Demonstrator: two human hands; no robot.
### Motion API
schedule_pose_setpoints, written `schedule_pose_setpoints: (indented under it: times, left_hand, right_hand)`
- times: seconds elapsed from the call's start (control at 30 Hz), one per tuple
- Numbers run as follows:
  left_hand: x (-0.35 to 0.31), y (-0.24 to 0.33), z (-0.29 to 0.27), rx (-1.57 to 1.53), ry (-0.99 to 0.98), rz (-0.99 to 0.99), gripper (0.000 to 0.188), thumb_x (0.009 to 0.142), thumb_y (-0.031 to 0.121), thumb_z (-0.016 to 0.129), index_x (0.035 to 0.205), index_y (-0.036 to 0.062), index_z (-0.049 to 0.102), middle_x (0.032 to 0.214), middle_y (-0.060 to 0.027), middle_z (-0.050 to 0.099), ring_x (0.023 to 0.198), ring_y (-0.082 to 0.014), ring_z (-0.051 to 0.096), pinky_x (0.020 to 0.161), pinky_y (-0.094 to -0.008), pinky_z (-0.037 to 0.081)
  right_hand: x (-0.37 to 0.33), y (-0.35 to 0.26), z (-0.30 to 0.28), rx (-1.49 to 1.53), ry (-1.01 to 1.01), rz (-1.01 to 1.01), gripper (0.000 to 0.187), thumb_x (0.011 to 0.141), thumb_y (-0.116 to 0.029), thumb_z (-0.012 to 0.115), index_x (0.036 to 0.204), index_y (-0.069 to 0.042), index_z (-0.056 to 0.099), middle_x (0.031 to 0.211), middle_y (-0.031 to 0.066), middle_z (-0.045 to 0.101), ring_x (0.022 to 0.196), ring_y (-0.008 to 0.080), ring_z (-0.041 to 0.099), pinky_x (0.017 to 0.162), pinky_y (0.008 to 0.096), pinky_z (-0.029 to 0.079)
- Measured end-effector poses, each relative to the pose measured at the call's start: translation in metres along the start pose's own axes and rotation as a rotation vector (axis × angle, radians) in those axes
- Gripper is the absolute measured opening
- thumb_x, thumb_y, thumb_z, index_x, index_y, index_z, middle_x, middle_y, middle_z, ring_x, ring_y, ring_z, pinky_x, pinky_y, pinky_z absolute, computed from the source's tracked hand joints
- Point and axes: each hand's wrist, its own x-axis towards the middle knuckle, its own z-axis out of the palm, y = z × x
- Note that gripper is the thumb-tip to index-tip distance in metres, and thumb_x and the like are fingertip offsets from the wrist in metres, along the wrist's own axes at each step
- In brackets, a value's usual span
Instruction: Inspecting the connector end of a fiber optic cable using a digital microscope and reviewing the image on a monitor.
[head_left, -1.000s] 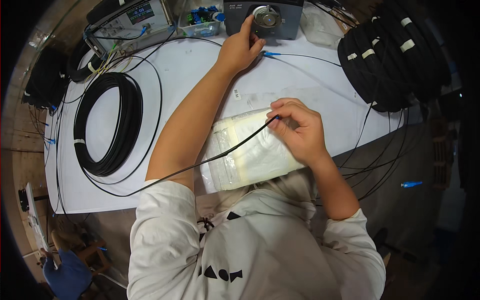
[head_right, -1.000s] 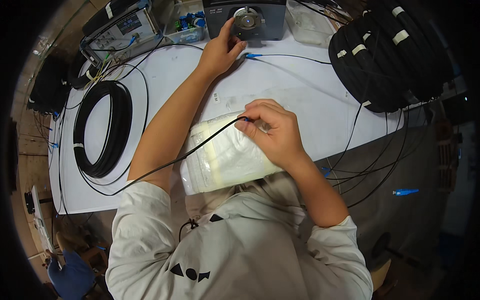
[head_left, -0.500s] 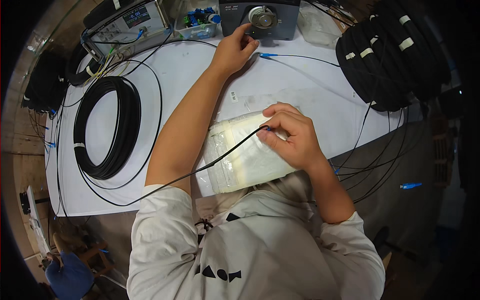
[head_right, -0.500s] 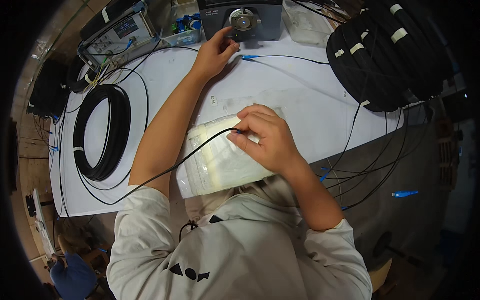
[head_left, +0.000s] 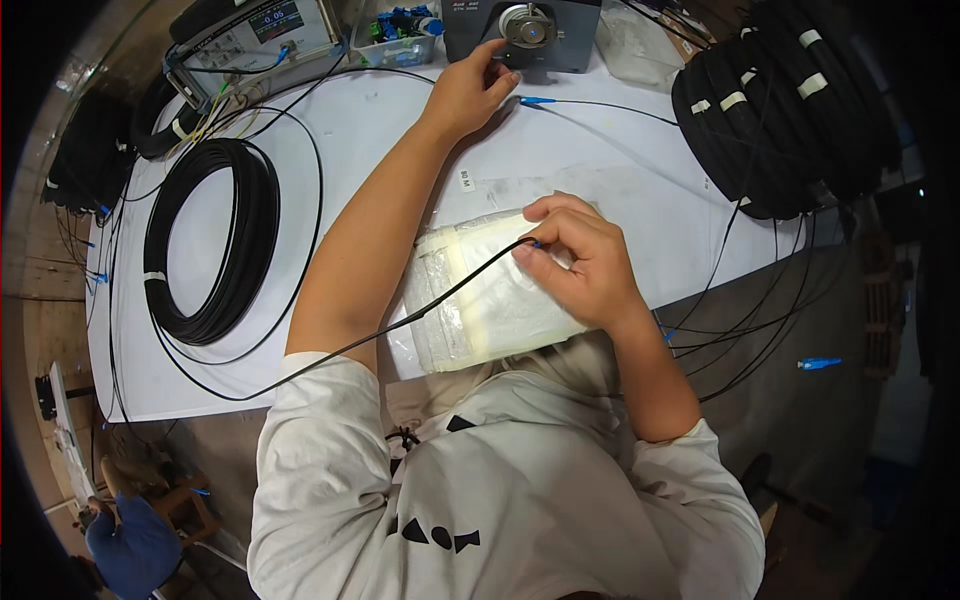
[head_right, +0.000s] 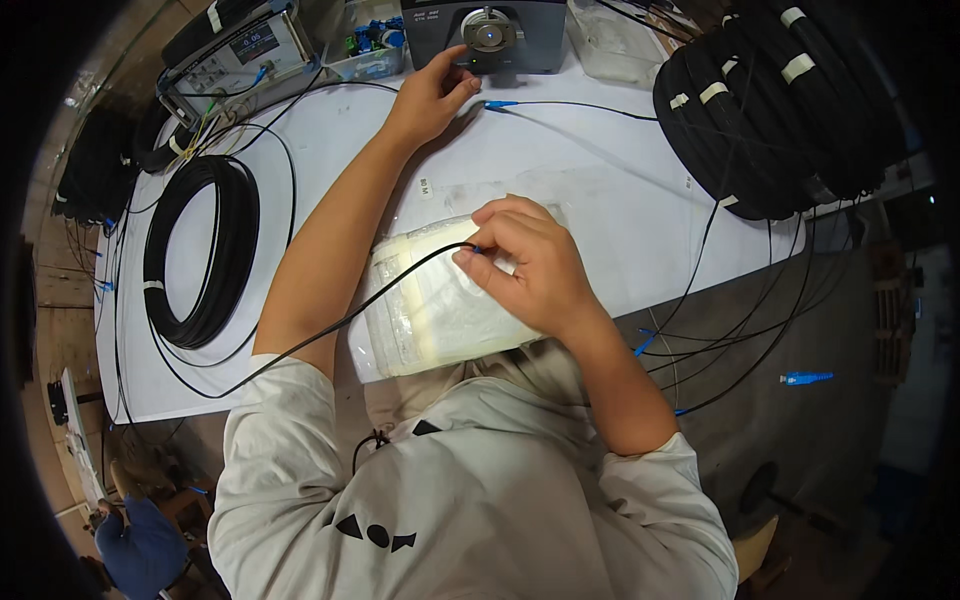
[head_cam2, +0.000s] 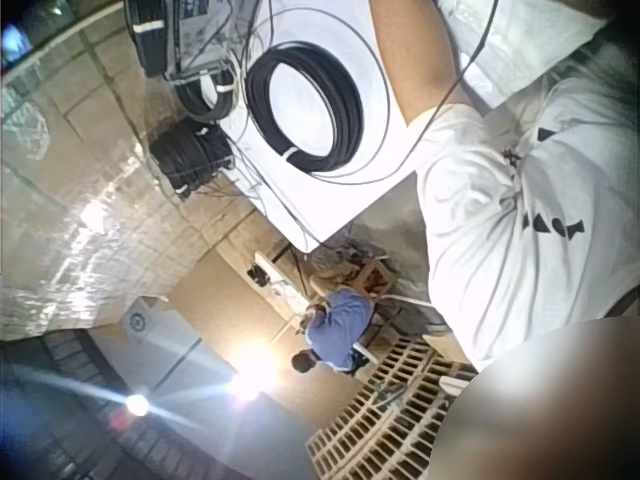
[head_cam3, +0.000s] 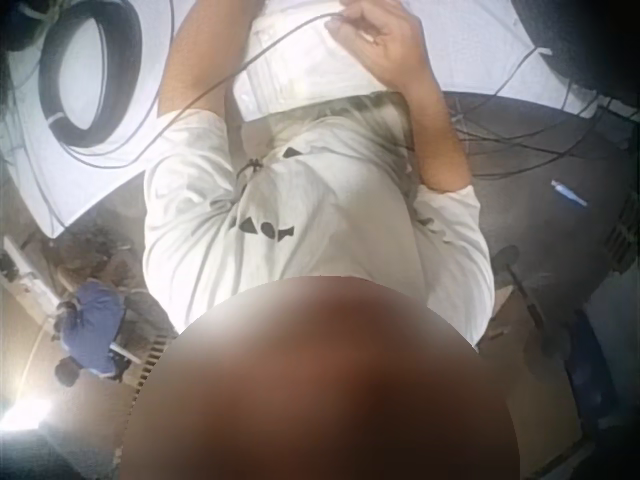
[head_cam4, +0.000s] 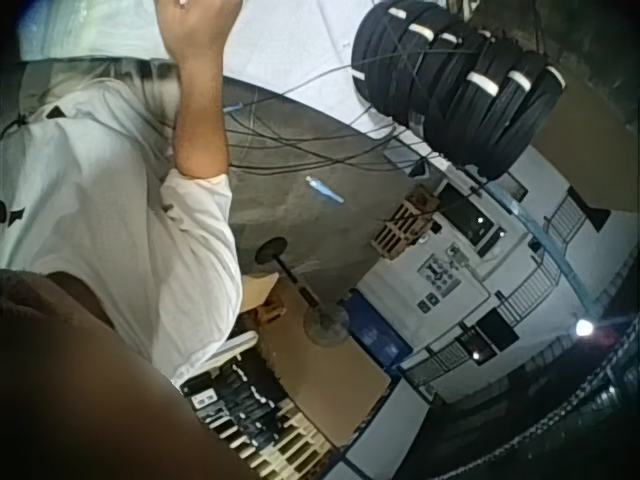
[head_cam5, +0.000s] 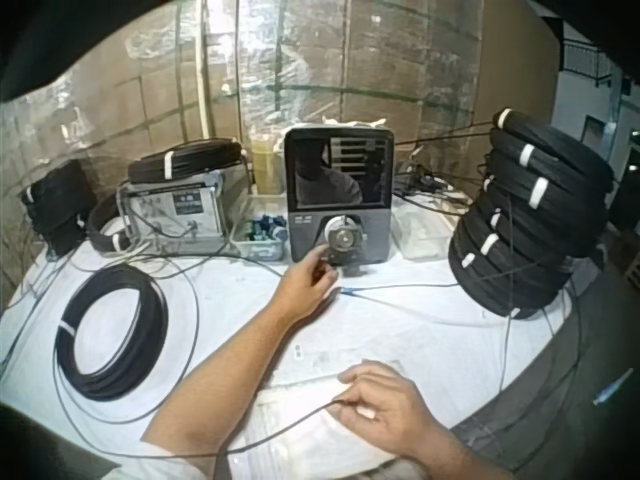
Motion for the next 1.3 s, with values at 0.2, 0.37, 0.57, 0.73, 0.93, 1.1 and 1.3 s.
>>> schedule_pose_setpoints:
  times: [0.2,0.37,0.57,0.73,0.93,1.1,1.3]
  left_hand:
    - [0.0005,-0.0015,-0.0007,-0.012,0.001,0.0,0.062,0.096,0.029,0.072,0.149,0.0022,0.053,0.099,-0.008,0.077,0.091,-0.0253,0.074,0.085,-0.036,0.055]
    - [0.0008,0.0009,-0.0004,-0.003,-0.003,-0.005,0.062,0.096,0.029,0.073,0.149,0.0021,0.054,0.098,-0.0083,0.077,0.091,-0.0254,0.074,0.086,-0.0362,0.056]
    - [0.0004,0.0012,-0.0015,-0.006,0.005,0.008,0.062,0.095,0.029,0.073,0.148,0.0017,0.054,0.097,-0.0084,0.077,0.091,-0.0248,0.075,0.086,-0.036,0.056]
    - [0.0002,-0.0002,-0.0017,0.007,0.002,0.0,0.061,0.095,0.03,0.073,0.147,0.0014,0.055,0.096,-0.0083,0.077,0.09,-0.0257,0.074,0.085,-0.0363,0.056]
    - [-0.0008,-0.0008,0.0,0.0,0.006,0.008,0.062,0.095,0.03,0.073,0.147,0.0014,0.055,0.097,-0.0084,0.077,0.09,-0.0256,0.074,0.085,-0.0364,0.056]
    - [0.001,0.0021,-0.0017,0.015,0.0,-0.002,0.061,0.095,0.03,0.073,0.146,0.0013,0.056,0.099,-0.0082,0.077,0.091,-0.0255,0.075,0.086,-0.0363,0.056]
    - [0.0019,0.0012,-0.0009,0.028,-0.011,-0.015,0.06,0.095,0.031,0.073,0.145,0.0016,0.057,0.099,-0.0082,0.077,0.091,-0.0253,0.074,0.086,-0.0361,0.056]
  right_hand:
    - [0.0011,-0.0003,0.0005,-0.035,-0.004,0.007,0.016,0.087,-0.01,0.081,0.089,0.001,0.07,0.101,0.0188,0.072,0.09,0.0263,0.07,0.073,0.0328,0.056]
    - [0.0023,-0.0006,0.0018,-0.023,0.081,-0.013,0.016,0.086,-0.01,0.082,0.088,0.001,0.07,0.097,0.0183,0.072,0.092,0.0266,0.07,0.073,0.0335,0.055]
    - [0.0007,-0.0022,0.0048,-0.02,0.114,0.003,0.017,0.084,-0.01,0.083,0.085,0.0,0.07,0.087,0.0147,0.072,0.095,0.0275,0.071,0.075,0.0359,0.054]
    - [0.0012,-0.0041,0.0016,-0.017,0.049,-0.023,0.016,0.084,-0.009,0.082,0.085,0.0,0.07,0.086,0.0152,0.072,0.094,0.0274,0.072,0.076,0.0363,0.055]
    - [-0.0012,0.0006,-0.0013,-0.053,0.014,-0.021,0.011,0.084,-0.007,0.08,0.089,-0.001,0.073,0.09,0.0157,0.074,0.099,0.0286,0.072,0.094,0.0437,0.052]
    - [-0.0011,-0.0037,0.0015,-0.012,0.043,0.067,0.009,0.083,-0.007,0.079,0.09,-0.002,0.075,0.093,0.0151,0.076,0.108,0.0308,0.073,0.113,0.0528,0.046]
    - [-0.0011,0.0006,0.0019,-0.069,0.038,-0.011,0.009,0.082,-0.007,0.079,0.089,-0.001,0.075,0.094,0.0154,0.076,0.108,0.0296,0.073,0.115,0.0533,0.044]
